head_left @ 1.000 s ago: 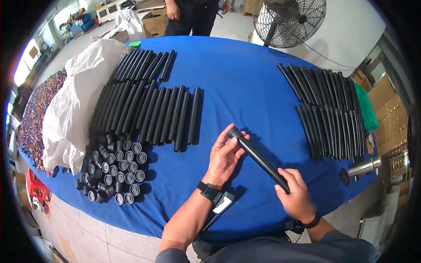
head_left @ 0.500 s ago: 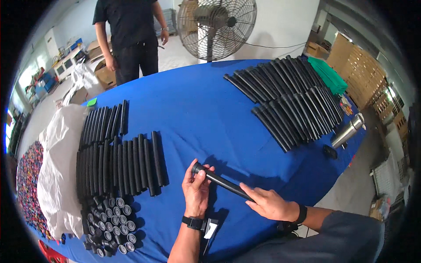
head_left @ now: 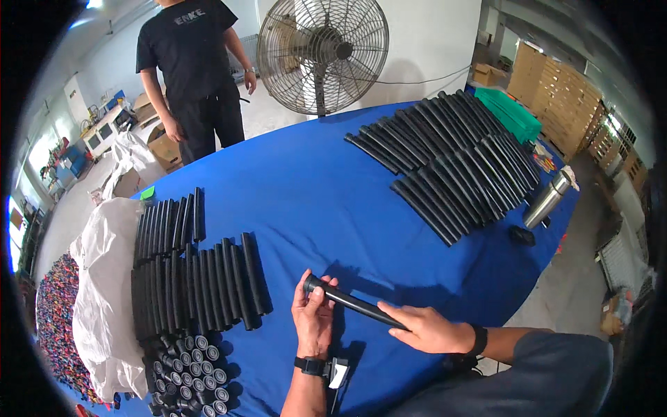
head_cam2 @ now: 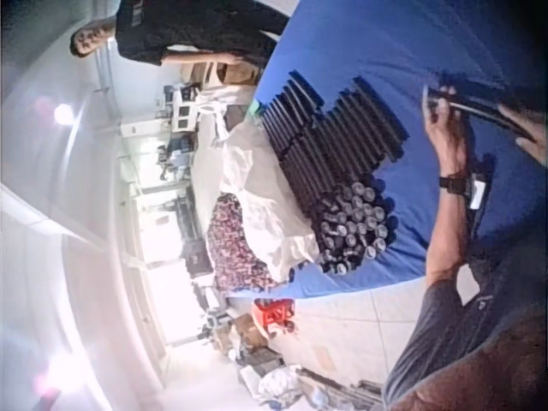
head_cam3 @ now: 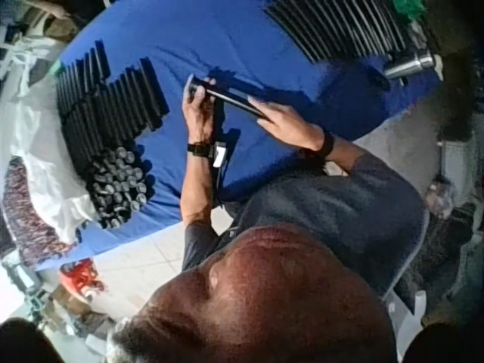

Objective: The person repeatedly picks up a black cylindrical pole and a small circular cap, then fits the cap onto the pole's end. They place the assembled unit on a growing stack on the right side of the table. The process is repeated multiple times with consistent hand motions.

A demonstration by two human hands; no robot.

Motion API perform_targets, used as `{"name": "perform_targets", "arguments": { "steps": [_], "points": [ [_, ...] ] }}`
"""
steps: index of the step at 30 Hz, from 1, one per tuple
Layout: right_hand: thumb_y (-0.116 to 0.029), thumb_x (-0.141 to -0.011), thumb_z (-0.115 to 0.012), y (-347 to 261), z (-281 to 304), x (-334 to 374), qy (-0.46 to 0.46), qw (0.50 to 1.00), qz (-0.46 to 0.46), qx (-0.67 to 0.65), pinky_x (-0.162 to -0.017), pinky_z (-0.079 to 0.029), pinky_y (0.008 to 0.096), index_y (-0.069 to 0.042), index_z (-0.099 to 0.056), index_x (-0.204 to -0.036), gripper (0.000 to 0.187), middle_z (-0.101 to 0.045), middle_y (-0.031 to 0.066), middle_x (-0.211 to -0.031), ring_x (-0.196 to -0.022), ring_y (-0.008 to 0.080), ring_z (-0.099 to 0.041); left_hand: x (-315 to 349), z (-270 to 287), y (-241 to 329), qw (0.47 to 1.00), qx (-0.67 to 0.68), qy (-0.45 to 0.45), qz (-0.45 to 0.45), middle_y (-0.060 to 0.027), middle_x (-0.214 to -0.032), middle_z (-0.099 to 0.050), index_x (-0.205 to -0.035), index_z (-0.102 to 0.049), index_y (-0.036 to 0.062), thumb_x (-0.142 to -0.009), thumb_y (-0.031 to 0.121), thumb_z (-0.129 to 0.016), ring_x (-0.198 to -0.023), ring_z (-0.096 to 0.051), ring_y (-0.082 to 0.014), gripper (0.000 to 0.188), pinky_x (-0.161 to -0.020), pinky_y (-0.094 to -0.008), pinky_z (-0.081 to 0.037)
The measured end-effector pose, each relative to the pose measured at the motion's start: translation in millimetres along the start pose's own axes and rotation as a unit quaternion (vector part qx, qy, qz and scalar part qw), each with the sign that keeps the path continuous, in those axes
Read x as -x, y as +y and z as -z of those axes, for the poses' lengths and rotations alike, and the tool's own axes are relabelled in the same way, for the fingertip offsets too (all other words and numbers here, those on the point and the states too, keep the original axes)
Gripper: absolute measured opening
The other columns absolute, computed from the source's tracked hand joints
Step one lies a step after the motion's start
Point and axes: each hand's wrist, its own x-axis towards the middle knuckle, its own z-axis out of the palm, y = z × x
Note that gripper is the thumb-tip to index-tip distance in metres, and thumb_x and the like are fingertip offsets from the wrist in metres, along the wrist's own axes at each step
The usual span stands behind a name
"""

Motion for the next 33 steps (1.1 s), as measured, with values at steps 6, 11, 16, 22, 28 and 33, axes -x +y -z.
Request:
{"name": "perform_targets", "arguments": {
  "steps": [6,11,16,22,28,33],
  "points": [
    [-0.031,-0.107,-0.055,2.3,20.1,-9.0,-0.233,0.726,-0.224,-0.607,-0.047,-0.045,0.0238,-0.007,-0.044,-0.150,0.049,-0.062,0.0086,-0.093,-0.062,0.0110,-0.057,5.0,-4.4,-0.3,0.987,0.099,-0.129,0.015,-0.0199,-0.127,-0.063,-0.141,-0.051,0.0113,-0.093,0.004,-0.069,-0.120,-0.063,-0.0372,0.052,-0.103,-0.0500,-0.054],
    [-0.028,-0.106,-0.057,-1.8,11.4,-9.0,-0.217,0.773,-0.198,-0.562,-0.046,-0.043,0.0227,-0.006,-0.050,-0.141,0.042,-0.057,0.0032,-0.087,-0.060,0.0082,-0.055,8.1,-2.2,13.8,0.994,-0.022,-0.097,0.048,-0.0209,-0.124,-0.065,-0.149,-0.044,0.0096,-0.095,0.003,-0.067,-0.118,-0.065,-0.0384,0.059,-0.103,-0.0506,-0.055],
    [-0.025,-0.105,-0.060,0.7,8.0,-7.0,-0.157,0.826,-0.222,-0.494,-0.045,-0.043,0.0232,-0.006,-0.055,-0.110,0.020,-0.056,0.0001,-0.083,-0.060,0.0070,-0.055,6.0,-4.9,4.3,0.993,-0.035,-0.083,0.079,-0.0206,-0.118,-0.066,-0.151,-0.039,0.0120,-0.099,0.012,-0.067,-0.112,-0.068,-0.0401,0.059,-0.092,-0.0460,-0.061],
    [-0.026,-0.109,-0.051,10.2,11.8,-7.5,-0.190,0.787,-0.223,-0.543,-0.052,-0.051,0.0247,-0.005,-0.051,-0.125,0.026,-0.064,0.0054,-0.091,-0.068,0.0111,-0.062,7.6,-3.3,1.5,0.993,-0.006,-0.098,0.059,-0.0191,-0.115,-0.067,-0.148,-0.043,0.0100,-0.100,0.014,-0.065,-0.115,-0.067,-0.0402,0.053,-0.094,-0.0467,-0.060],
    [-0.026,-0.111,-0.046,17.2,8.2,-10.2,-0.228,0.791,-0.203,-0.531,-0.050,-0.048,0.0249,-0.005,-0.047,-0.137,0.034,-0.061,0.0074,-0.096,-0.067,0.0125,-0.059,5.9,1.6,4.5,0.993,0.012,-0.109,0.051,-0.0188,-0.114,-0.066,-0.148,-0.043,0.0091,-0.099,0.013,-0.066,-0.113,-0.067,-0.0400,0.054,-0.097,-0.0476,-0.058],
    [-0.023,-0.110,-0.048,2.8,7.7,-9.9,-0.187,0.798,-0.227,-0.525,-0.049,-0.045,0.0235,-0.004,-0.048,-0.137,0.034,-0.056,0.0033,-0.087,-0.063,0.0088,-0.053,7.4,-1.4,7.1,0.993,-0.009,-0.101,0.052,-0.0193,-0.116,-0.066,-0.149,-0.041,0.0077,-0.100,0.012,-0.065,-0.115,-0.067,-0.0388,0.055,-0.099,-0.0486,-0.057]
  ]
}}
